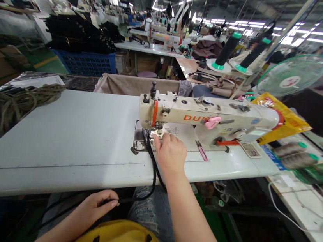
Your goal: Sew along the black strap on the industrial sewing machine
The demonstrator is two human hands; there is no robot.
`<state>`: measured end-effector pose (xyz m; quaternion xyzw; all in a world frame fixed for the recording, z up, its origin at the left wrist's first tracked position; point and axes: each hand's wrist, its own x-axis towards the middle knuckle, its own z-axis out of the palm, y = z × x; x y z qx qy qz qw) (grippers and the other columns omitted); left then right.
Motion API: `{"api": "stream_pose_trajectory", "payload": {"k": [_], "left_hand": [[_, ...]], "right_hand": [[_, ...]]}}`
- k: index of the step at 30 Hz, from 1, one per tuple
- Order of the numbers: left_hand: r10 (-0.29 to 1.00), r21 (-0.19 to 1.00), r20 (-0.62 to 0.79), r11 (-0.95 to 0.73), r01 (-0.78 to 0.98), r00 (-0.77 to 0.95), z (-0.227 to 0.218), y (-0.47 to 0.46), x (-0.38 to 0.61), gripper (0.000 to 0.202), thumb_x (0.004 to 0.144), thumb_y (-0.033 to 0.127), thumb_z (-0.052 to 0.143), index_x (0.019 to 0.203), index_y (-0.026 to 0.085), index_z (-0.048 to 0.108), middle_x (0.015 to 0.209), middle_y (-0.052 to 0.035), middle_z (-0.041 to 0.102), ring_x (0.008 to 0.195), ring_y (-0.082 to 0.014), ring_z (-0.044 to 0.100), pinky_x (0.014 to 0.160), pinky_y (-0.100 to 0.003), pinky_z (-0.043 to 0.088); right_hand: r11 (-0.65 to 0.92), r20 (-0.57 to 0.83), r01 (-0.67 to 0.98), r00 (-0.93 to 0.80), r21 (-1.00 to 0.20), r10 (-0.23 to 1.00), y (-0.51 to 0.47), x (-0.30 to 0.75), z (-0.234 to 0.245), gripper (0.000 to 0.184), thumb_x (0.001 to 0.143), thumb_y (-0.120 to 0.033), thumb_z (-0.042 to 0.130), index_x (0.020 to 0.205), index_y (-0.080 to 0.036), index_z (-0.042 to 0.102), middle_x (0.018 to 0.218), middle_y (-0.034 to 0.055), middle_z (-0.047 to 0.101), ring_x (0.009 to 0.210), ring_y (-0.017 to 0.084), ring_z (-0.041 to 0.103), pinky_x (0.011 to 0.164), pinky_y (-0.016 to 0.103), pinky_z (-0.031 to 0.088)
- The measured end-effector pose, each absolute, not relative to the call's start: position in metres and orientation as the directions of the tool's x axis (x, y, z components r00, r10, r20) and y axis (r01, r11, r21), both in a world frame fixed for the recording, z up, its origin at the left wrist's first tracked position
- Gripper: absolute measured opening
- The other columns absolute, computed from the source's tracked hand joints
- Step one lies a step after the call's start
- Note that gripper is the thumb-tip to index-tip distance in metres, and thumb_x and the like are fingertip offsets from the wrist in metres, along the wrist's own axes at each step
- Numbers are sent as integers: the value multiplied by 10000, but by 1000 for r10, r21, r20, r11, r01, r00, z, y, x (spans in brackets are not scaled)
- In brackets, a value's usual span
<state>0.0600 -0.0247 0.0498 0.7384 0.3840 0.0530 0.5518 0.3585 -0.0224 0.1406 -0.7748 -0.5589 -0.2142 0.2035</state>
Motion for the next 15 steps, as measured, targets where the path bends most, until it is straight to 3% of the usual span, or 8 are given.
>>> {"api": "stream_pose_trajectory", "payload": {"k": [6,10,12,15], "left_hand": [[629,728,-374,-256,636,681,14,-18,41,201,903,302,570,918,196,741,1002,-91,757,996,-253,704,927,-331,520],[664,619,-422,-286,731,617,-8,-21,33,493,817,214,646,1301,140,702,1441,-195,646,1329,-323,619,1174,-427,441],[674,653,-396,-271,707,623,-11,-23,38,625,814,236,672,1425,116,625,1540,-222,566,1427,-346,543,1241,-471,379],[672,746,-338,-235,623,659,-5,-25,60,711,816,304,720,1498,167,571,1579,-190,541,1490,-362,471,1285,-523,307]], "right_hand": [[-64,464,970,170,-236,870,-63,366,116,255,1037,-221,460,1184,-140,652,1073,148,708,984,301,640,913,451,499],[100,351,940,22,-326,936,-103,368,97,683,792,-26,467,1453,-177,549,1417,135,605,1296,298,570,1137,493,483],[161,299,939,-67,-303,952,-117,369,90,851,729,7,458,1553,-206,473,1557,108,511,1441,291,475,1211,502,436],[204,275,962,-149,-183,950,-126,370,81,902,768,44,458,1618,-255,415,1651,88,419,1534,307,374,1227,539,422]]}}
